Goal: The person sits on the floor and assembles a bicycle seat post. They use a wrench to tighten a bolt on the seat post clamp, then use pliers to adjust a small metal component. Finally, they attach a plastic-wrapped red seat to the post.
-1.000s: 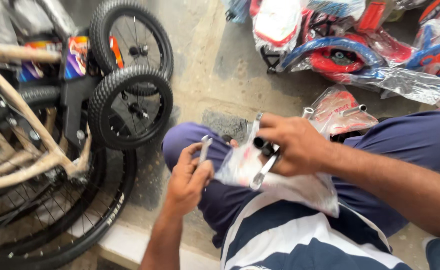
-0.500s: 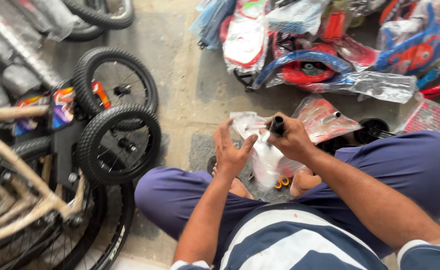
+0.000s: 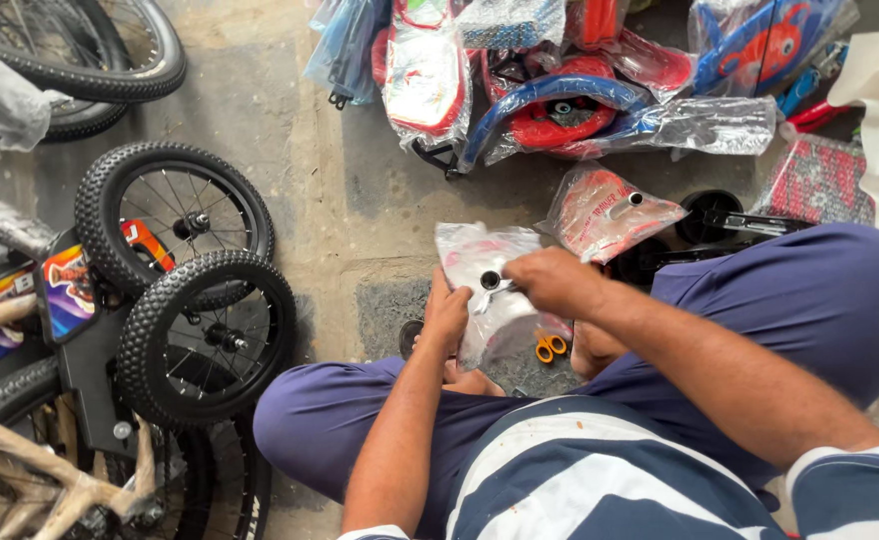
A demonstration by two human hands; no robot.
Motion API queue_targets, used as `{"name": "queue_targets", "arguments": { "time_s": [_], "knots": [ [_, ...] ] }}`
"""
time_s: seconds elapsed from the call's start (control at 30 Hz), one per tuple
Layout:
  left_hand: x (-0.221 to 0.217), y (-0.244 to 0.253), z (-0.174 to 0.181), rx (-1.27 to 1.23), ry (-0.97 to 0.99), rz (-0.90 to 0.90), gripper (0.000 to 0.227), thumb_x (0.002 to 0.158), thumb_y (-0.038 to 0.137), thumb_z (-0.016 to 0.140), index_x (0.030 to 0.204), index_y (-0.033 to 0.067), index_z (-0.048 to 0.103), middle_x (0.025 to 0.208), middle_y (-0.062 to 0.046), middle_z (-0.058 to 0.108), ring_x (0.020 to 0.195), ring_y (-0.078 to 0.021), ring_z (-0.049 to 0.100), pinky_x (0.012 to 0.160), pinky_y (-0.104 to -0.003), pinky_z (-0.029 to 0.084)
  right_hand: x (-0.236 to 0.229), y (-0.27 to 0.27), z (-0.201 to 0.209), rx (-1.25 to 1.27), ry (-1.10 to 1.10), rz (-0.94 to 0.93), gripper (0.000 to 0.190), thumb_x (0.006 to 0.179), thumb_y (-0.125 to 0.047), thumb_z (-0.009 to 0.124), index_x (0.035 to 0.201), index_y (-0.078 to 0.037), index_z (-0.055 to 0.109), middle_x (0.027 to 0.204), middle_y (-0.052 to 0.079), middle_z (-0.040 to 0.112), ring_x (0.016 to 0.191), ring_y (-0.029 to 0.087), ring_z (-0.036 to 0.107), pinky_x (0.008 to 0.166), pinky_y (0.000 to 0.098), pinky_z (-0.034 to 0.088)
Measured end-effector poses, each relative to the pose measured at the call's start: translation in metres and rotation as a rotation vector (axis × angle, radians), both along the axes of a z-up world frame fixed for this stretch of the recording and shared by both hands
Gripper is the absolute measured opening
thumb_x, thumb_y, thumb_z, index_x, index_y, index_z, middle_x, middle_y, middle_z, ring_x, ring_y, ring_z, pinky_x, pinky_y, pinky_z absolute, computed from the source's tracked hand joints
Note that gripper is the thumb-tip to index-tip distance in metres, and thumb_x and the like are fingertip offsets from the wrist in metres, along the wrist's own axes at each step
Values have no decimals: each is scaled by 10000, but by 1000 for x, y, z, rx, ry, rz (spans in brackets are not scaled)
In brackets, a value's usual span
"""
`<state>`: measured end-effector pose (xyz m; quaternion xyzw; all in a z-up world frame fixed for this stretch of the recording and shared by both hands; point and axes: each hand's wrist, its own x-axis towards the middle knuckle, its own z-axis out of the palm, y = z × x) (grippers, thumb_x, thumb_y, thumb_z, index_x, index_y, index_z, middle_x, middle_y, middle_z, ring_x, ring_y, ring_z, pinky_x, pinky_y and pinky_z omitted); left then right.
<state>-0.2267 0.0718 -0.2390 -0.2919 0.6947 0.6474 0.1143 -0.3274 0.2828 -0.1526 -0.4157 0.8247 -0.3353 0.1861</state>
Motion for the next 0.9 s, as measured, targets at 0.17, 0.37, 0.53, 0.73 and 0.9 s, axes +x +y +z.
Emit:
{"name": "queue_targets", "arguments": {
  "time_s": [0.17,0.37,0.53,0.73,0.9],
  "knots": [
    [-8,-4,7,-282,-72,36,782,797,118,606,1522,75,315,1316,-255,607,1190,-362,620,1005,-423,478,-26,70,57,214,182,-175,45,795,-121,657,799,-101,617,730,114,660,723,346,682,630,510,511],
    [-33,16,-11,-273,-281,3,732,838,177,635,1498,63,340,1346,-287,626,1230,-421,625,1042,-459,474,-93,203,119,128,179,-535,438,902,-1,531,1305,-56,695,967,156,742,784,217,700,758,356,559],
    [-37,56,-42,-253,-169,-24,756,837,208,685,1484,76,317,1374,-282,571,1256,-439,577,1032,-476,461,-94,244,44,485,-106,-885,352,927,-81,615,1241,-116,770,971,147,755,823,229,693,794,351,534],
    [-16,57,-52,-358,-341,-281,673,923,287,684,1428,-9,353,1311,-345,607,1242,-490,595,1042,-493,470,-52,225,-13,286,-217,-934,275,993,-249,672,1228,-137,761,1026,134,767,923,244,735,836,372,536],
    [-17,49,-63,-368,-345,-234,695,829,250,727,1392,14,393,1218,-319,659,1158,-469,643,987,-496,504,-50,202,-18,388,-49,-1042,317,1040,-276,633,1285,-114,752,1101,170,739,1023,356,693,900,452,524]
  ]
}}
